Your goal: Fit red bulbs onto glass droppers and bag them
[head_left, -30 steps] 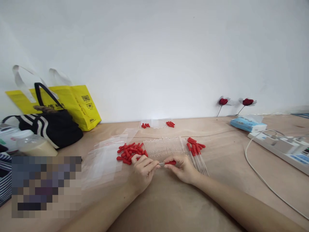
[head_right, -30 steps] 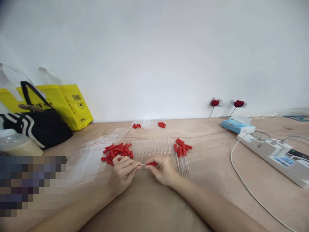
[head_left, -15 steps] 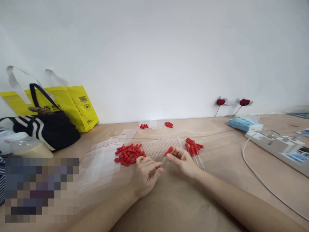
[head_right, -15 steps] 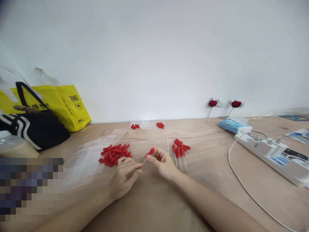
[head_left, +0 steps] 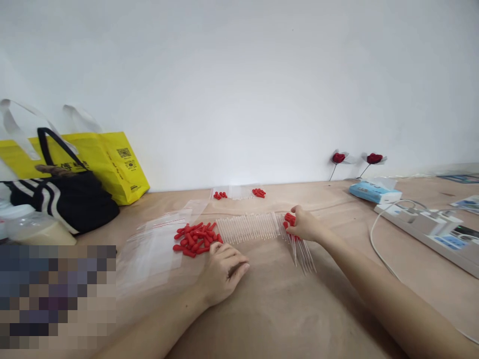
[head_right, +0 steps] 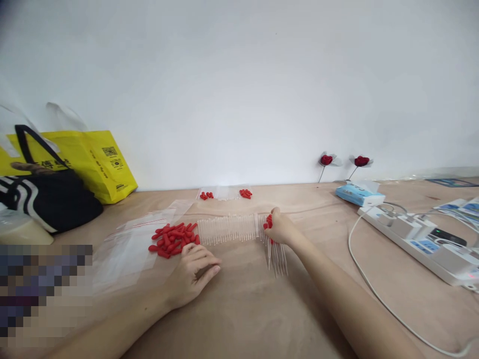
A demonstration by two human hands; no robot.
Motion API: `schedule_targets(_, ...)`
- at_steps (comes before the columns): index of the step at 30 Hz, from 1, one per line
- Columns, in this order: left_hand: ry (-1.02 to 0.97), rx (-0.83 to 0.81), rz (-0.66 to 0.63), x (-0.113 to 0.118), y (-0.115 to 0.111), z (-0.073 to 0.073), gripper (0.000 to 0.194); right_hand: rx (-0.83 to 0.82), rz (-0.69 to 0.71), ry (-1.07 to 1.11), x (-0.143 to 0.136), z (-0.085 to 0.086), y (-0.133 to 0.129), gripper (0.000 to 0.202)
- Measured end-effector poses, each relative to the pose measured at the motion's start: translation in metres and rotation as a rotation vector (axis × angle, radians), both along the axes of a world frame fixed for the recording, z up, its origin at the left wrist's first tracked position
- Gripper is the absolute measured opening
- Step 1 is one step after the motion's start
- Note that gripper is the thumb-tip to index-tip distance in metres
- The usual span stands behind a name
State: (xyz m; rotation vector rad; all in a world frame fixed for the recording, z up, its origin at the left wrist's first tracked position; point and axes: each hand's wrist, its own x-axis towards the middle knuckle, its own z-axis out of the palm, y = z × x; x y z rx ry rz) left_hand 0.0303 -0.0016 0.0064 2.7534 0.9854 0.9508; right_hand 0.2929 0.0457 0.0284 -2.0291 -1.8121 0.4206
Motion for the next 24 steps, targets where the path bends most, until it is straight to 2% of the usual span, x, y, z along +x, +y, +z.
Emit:
schedule_targets(10,0.033,-0.029,-0.003,0.001,0.0,0.002,0.014,0.036,-0.02,-0.001,0.007,-0.008,0.009,0.049)
schedule_targets(14,0.032,-0.024,-0.004,0.001,-0.001,0.003,0.013,0.071,-0.133,0.036,0.026,-0.009,0.027,0.025)
schedule_targets(17,0.032,-0.04,-0.006,0.0,0.0,0.0,0.013,0.017,-0.161,0.066,0.04,-0.014,0.042,0.016)
schedule_targets(24,0.01,-0.07,-0.005,-0.001,0.003,-0.007,0.013,-0.108,-0.152,0.213,0.044,-0.032,0.062,0.02)
